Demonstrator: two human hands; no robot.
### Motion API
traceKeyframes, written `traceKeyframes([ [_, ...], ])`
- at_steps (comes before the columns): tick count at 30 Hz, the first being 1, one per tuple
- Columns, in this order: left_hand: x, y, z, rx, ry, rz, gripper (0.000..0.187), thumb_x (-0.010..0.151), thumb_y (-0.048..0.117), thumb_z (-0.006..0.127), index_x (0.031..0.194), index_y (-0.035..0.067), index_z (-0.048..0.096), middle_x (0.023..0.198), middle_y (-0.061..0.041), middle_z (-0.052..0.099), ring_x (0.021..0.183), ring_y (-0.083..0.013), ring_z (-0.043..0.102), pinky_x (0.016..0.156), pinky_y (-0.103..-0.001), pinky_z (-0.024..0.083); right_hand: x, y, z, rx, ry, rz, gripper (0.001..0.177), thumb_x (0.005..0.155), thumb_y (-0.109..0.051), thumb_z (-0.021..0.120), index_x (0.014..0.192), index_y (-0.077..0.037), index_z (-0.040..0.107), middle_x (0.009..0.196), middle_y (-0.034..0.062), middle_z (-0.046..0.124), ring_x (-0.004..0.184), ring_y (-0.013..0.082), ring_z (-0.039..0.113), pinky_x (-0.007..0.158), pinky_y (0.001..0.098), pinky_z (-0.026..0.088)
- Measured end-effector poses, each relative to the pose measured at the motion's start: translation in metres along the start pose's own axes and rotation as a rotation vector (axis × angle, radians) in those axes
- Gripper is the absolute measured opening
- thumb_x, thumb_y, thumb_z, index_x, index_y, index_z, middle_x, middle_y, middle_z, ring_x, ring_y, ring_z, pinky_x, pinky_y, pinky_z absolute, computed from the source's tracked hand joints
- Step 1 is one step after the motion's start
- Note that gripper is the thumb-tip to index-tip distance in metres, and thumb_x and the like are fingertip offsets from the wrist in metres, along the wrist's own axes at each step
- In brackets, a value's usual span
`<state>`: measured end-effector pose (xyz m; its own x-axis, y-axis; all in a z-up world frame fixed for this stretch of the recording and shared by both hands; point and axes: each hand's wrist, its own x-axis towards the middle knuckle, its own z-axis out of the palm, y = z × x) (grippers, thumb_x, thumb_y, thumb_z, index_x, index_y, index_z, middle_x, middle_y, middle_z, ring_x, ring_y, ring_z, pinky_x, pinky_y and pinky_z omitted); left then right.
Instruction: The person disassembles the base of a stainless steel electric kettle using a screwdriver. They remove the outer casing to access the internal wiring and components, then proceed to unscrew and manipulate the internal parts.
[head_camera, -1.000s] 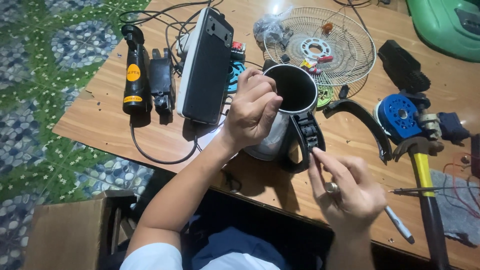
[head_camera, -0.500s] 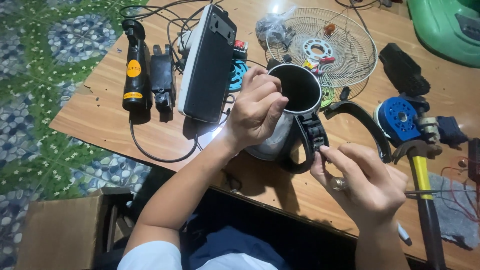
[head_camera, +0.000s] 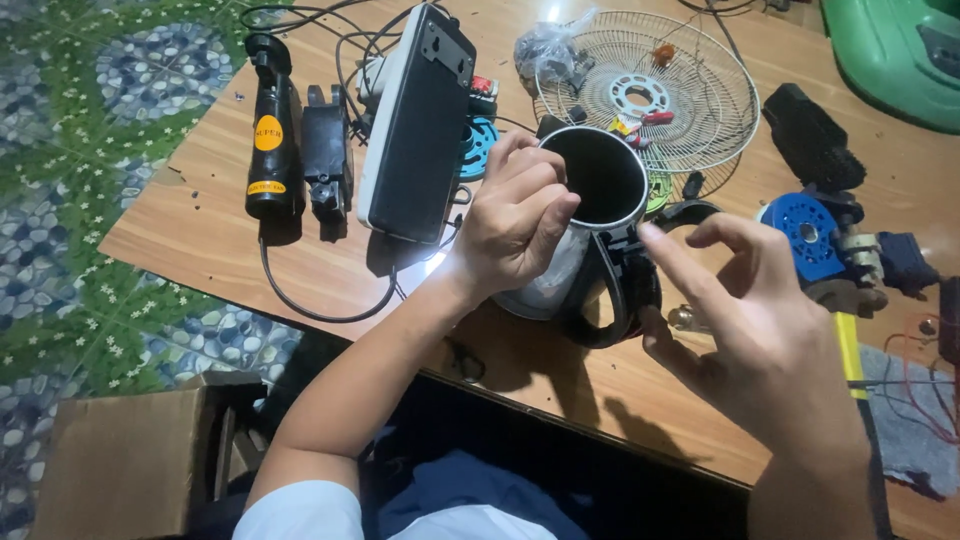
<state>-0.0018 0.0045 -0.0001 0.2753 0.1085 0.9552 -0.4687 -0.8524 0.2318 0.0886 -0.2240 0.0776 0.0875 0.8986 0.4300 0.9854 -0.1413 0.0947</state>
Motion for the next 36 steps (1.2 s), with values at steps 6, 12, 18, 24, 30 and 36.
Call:
traceKeyframes([
  [6,0.000,0.000,0.000,0.008,0.007,0.003,0.040,0.108,0.014,0.039,0.077,-0.003,0.058,0.078,-0.017,0.054,0.083,-0.0325,0.059,0.094,-0.050,0.039,0.017,0.013,-0.006,0.108,-0.140,-0.056,0.073,0.079,-0.023,0.083,0.147,-0.017,0.059,0.123,0.0144,0.049,0.098,0.0226,0.060,0.074,0.0343,0.062],
  [12,-0.001,-0.001,0.000,0.010,0.003,-0.003,0.039,0.108,0.014,0.039,0.077,-0.003,0.058,0.078,-0.018,0.056,0.084,-0.0334,0.060,0.094,-0.051,0.039,0.018,0.022,-0.003,0.235,-0.072,-0.121,0.060,0.081,-0.019,0.085,0.137,-0.009,0.066,0.118,0.0168,0.052,0.103,0.0247,0.061,0.081,0.0322,0.064],
  [18,0.000,-0.002,0.001,0.009,-0.005,0.005,0.038,0.108,0.013,0.040,0.078,-0.003,0.058,0.079,-0.018,0.055,0.084,-0.0337,0.059,0.094,-0.051,0.039,0.012,0.027,0.000,0.259,0.002,-0.152,0.053,0.082,-0.024,0.087,0.128,-0.006,0.068,0.119,0.0178,0.058,0.103,0.0256,0.065,0.090,0.0344,0.058],
  [24,-0.002,-0.003,0.001,0.011,0.000,0.000,0.040,0.108,0.015,0.039,0.078,-0.002,0.058,0.079,-0.018,0.055,0.084,-0.0334,0.060,0.095,-0.051,0.039,0.003,0.025,0.005,0.291,0.127,-0.193,0.043,0.081,-0.015,0.089,0.114,0.004,0.069,0.113,0.0206,0.068,0.098,0.0270,0.070,0.089,0.0339,0.061],
  [30,-0.003,-0.003,0.002,0.009,-0.001,-0.009,0.040,0.108,0.015,0.039,0.077,-0.002,0.058,0.079,-0.018,0.056,0.085,-0.0332,0.060,0.095,-0.052,0.039,0.001,0.024,0.004,0.347,0.133,-0.164,0.045,0.080,-0.012,0.090,0.117,0.003,0.068,0.111,0.0205,0.070,0.098,0.0260,0.071,0.091,0.0329,0.060],
  [36,-0.002,-0.003,0.000,0.001,0.012,0.008,0.038,0.108,0.014,0.041,0.077,-0.002,0.057,0.079,-0.017,0.055,0.084,-0.0329,0.058,0.094,-0.051,0.039,0.011,0.025,0.001,0.359,0.087,-0.180,0.050,0.080,-0.015,0.089,0.122,0.003,0.069,0.111,0.0216,0.069,0.098,0.0260,0.070,0.090,0.0323,0.060],
])
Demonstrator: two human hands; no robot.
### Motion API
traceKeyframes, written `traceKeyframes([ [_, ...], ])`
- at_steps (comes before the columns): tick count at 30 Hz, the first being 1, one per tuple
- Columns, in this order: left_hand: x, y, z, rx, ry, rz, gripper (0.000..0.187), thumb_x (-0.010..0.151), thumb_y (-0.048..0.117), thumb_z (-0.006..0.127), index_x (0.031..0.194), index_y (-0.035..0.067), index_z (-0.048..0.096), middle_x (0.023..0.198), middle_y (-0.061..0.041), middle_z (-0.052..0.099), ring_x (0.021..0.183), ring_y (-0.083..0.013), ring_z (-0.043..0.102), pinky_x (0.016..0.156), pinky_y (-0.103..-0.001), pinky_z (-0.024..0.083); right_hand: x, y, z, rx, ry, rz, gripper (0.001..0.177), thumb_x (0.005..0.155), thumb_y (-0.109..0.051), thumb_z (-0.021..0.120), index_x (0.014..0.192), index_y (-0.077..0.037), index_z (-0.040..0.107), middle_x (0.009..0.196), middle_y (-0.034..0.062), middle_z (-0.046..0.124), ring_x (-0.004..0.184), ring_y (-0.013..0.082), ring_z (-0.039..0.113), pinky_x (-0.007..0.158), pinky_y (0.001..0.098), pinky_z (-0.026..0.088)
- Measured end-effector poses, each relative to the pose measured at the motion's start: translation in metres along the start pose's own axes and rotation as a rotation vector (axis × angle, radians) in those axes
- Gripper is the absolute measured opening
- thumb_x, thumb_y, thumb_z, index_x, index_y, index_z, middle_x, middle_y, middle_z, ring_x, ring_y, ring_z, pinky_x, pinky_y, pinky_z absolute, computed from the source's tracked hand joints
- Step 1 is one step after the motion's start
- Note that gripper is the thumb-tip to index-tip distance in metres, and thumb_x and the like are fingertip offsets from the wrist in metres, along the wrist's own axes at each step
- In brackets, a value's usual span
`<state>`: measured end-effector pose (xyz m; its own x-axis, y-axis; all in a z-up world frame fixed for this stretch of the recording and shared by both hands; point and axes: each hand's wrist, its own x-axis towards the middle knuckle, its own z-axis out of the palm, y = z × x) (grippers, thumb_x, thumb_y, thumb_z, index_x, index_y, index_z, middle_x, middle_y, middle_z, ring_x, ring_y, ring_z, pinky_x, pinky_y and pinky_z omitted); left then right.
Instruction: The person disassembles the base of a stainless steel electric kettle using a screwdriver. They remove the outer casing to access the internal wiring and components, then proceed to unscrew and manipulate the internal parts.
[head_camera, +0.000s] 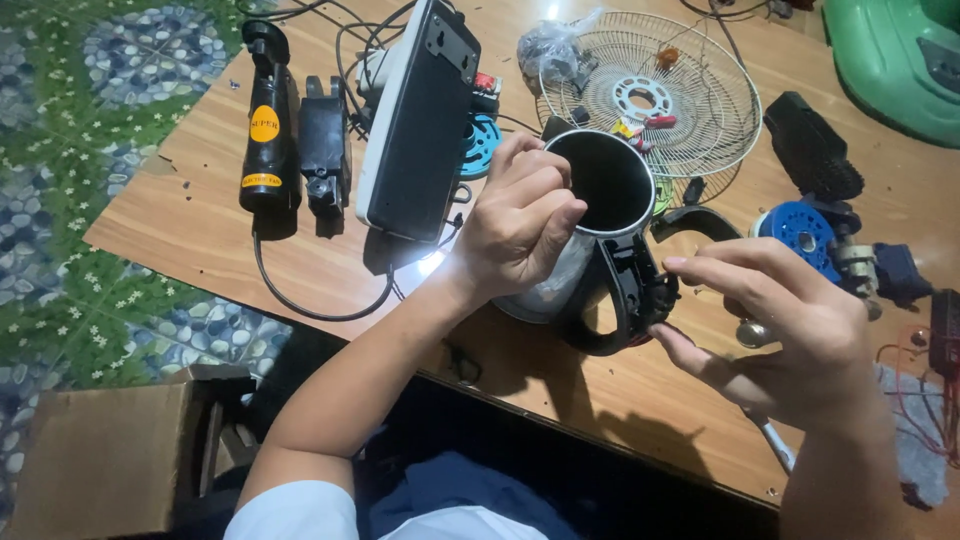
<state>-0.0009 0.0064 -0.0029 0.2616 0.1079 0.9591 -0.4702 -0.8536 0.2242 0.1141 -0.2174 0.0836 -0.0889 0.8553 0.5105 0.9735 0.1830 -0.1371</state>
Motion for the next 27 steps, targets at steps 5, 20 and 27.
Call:
traceKeyframes([
  [5,0.002,0.001,-0.002,-0.007,0.006,0.005,0.038,0.108,0.014,0.040,0.077,-0.002,0.057,0.079,-0.017,0.055,0.084,-0.0331,0.058,0.094,-0.051,0.039,0.002,-0.001,-0.001,-0.021,-0.061,0.061,0.050,0.083,-0.019,0.085,0.128,-0.004,0.069,0.115,0.0169,0.068,0.080,0.0160,0.064,0.063,0.0229,0.054],
  [20,0.004,0.001,0.000,-0.010,0.024,0.020,0.038,0.107,0.014,0.042,0.076,-0.003,0.057,0.077,-0.017,0.055,0.083,-0.0327,0.056,0.090,-0.052,0.040,0.008,-0.001,-0.005,-0.037,-0.186,0.093,0.060,0.085,-0.021,0.080,0.141,-0.009,0.062,0.113,0.0160,0.067,0.082,0.0205,0.061,0.063,0.0294,0.053],
  [27,0.010,0.006,-0.002,-0.021,0.019,0.006,0.036,0.105,0.012,0.046,0.073,-0.002,0.055,0.073,-0.014,0.051,0.077,-0.0307,0.054,0.088,-0.048,0.038,0.007,0.001,-0.006,-0.081,-0.240,0.069,0.060,0.087,-0.021,0.075,0.143,-0.006,0.060,0.121,0.0182,0.066,0.094,0.0247,0.068,0.081,0.0331,0.059],
])
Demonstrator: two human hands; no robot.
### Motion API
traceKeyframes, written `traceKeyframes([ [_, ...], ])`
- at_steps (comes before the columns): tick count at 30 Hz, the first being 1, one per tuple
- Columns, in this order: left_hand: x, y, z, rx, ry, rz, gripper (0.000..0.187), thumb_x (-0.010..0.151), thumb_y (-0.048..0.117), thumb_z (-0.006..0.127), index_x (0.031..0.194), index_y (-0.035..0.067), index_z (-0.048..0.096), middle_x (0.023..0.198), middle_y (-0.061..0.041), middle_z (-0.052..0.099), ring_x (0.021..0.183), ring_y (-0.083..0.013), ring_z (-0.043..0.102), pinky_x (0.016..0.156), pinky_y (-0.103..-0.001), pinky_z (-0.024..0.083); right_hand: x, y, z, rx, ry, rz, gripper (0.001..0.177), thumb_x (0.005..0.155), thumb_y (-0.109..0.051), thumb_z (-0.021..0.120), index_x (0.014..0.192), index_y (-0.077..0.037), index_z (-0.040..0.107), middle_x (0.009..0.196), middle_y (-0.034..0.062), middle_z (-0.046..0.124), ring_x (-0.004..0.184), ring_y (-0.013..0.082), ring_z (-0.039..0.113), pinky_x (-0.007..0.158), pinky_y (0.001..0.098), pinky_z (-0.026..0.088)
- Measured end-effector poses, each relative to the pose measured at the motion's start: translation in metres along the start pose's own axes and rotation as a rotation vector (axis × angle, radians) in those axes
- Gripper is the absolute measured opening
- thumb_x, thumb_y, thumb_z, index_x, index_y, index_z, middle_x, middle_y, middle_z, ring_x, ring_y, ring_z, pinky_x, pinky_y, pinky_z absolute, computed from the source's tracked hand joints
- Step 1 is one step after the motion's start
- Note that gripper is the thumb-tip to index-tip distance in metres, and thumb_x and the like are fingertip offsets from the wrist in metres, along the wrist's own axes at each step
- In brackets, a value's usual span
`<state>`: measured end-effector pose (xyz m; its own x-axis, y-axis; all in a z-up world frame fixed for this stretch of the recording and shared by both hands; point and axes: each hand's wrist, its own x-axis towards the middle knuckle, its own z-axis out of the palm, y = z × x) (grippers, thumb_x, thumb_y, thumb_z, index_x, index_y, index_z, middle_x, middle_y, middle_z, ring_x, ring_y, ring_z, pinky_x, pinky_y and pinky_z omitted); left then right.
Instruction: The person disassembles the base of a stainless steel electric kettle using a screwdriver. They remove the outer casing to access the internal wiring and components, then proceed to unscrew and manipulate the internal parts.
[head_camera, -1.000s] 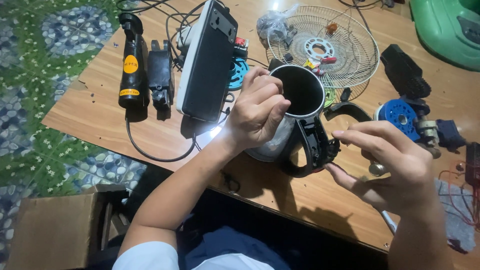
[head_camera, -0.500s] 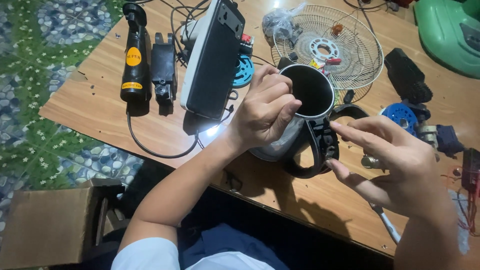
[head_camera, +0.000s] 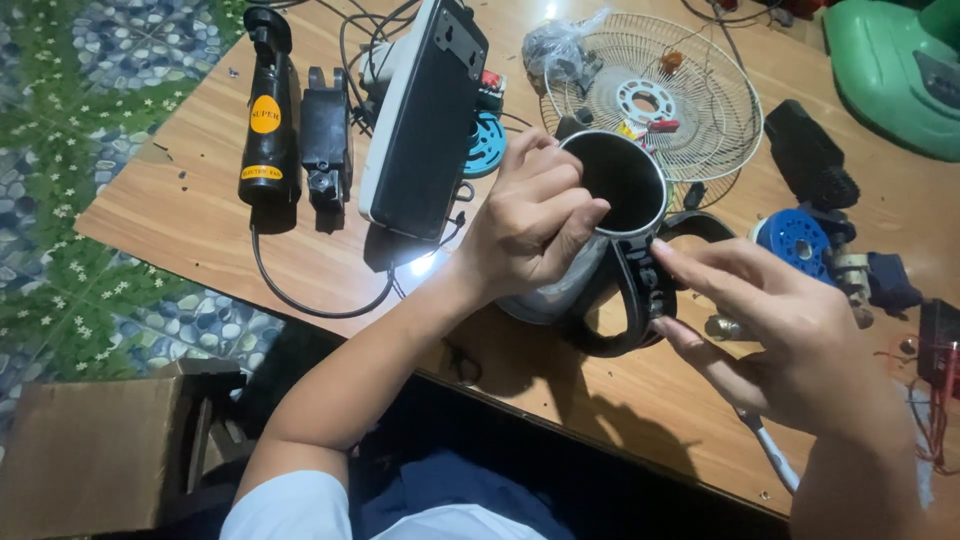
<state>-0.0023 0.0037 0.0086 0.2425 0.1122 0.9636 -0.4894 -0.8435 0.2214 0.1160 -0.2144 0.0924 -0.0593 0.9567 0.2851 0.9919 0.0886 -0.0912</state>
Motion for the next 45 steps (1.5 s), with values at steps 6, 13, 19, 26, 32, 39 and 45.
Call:
traceKeyframes([
  [6,0.016,0.031,-0.011,0.087,-0.132,-0.155,0.039,0.106,0.030,0.042,0.088,0.002,0.061,0.081,-0.011,0.063,0.079,-0.0280,0.059,0.097,-0.050,0.035,-0.006,0.002,0.004,0.011,-0.033,0.039,0.057,0.090,-0.017,0.069,0.146,-0.012,0.057,0.126,0.0127,0.063,0.088,0.0177,0.070,0.081,0.0290,0.061],
  [13,0.026,0.049,-0.004,0.227,-0.348,-0.270,0.049,0.102,0.044,0.042,0.090,0.005,0.069,0.079,-0.011,0.071,0.085,-0.0271,0.066,0.111,-0.059,0.028,-0.004,0.004,0.003,-0.018,0.000,0.009,0.038,0.089,-0.020,0.073,0.123,-0.005,0.068,0.124,0.0142,0.068,0.090,0.0222,0.072,0.078,0.0320,0.058],
  [19,0.022,0.040,-0.001,0.245,-0.485,-0.244,0.048,0.103,0.039,0.046,0.076,0.005,0.065,0.066,-0.009,0.067,0.067,-0.0305,0.062,0.105,-0.051,0.036,-0.006,0.006,0.005,0.038,0.003,0.079,0.046,0.083,-0.019,0.080,0.127,-0.012,0.068,0.119,0.0105,0.071,0.044,0.0092,0.061,0.046,0.0267,0.057],
  [26,0.019,0.038,0.004,0.343,-0.526,-0.201,0.039,0.106,0.031,0.046,0.081,0.007,0.064,0.072,-0.014,0.068,0.071,-0.0336,0.062,0.094,-0.049,0.040,-0.003,0.002,0.003,0.123,0.069,0.036,0.047,0.083,-0.019,0.081,0.127,-0.009,0.069,0.115,0.0109,0.076,0.072,0.0134,0.070,0.061,0.0231,0.057],
  [32,0.020,0.040,0.010,0.419,-0.592,-0.279,0.038,0.103,0.032,0.045,0.076,0.010,0.061,0.068,-0.011,0.066,0.069,-0.0337,0.059,0.085,-0.048,0.038,0.000,0.000,0.004,0.116,0.101,0.028,0.046,0.085,-0.018,0.081,0.128,-0.009,0.069,0.108,0.0095,0.075,0.060,0.0130,0.060,0.058,0.0230,0.055],
  [39,0.031,0.040,0.006,0.398,-0.732,-0.369,0.045,0.103,0.039,0.041,0.080,0.009,0.067,0.071,-0.014,0.072,0.068,-0.0333,0.064,0.087,-0.048,0.039,-0.004,-0.001,0.005,0.120,0.114,0.028,0.046,0.084,-0.013,0.083,0.128,-0.012,0.069,0.105,0.0068,0.075,0.059,0.0096,0.061,0.056,0.0218,0.056],
  [45,0.026,0.038,0.006,0.431,-0.692,-0.317,0.040,0.105,0.037,0.042,0.084,0.010,0.064,0.073,-0.013,0.071,0.069,-0.0340,0.063,0.084,-0.047,0.039,-0.004,-0.003,0.006,0.093,0.140,-0.007,0.042,0.087,-0.011,0.080,0.128,-0.009,0.069,0.109,0.0121,0.070,0.070,0.0134,0.067,0.065,0.0263,0.066],
])
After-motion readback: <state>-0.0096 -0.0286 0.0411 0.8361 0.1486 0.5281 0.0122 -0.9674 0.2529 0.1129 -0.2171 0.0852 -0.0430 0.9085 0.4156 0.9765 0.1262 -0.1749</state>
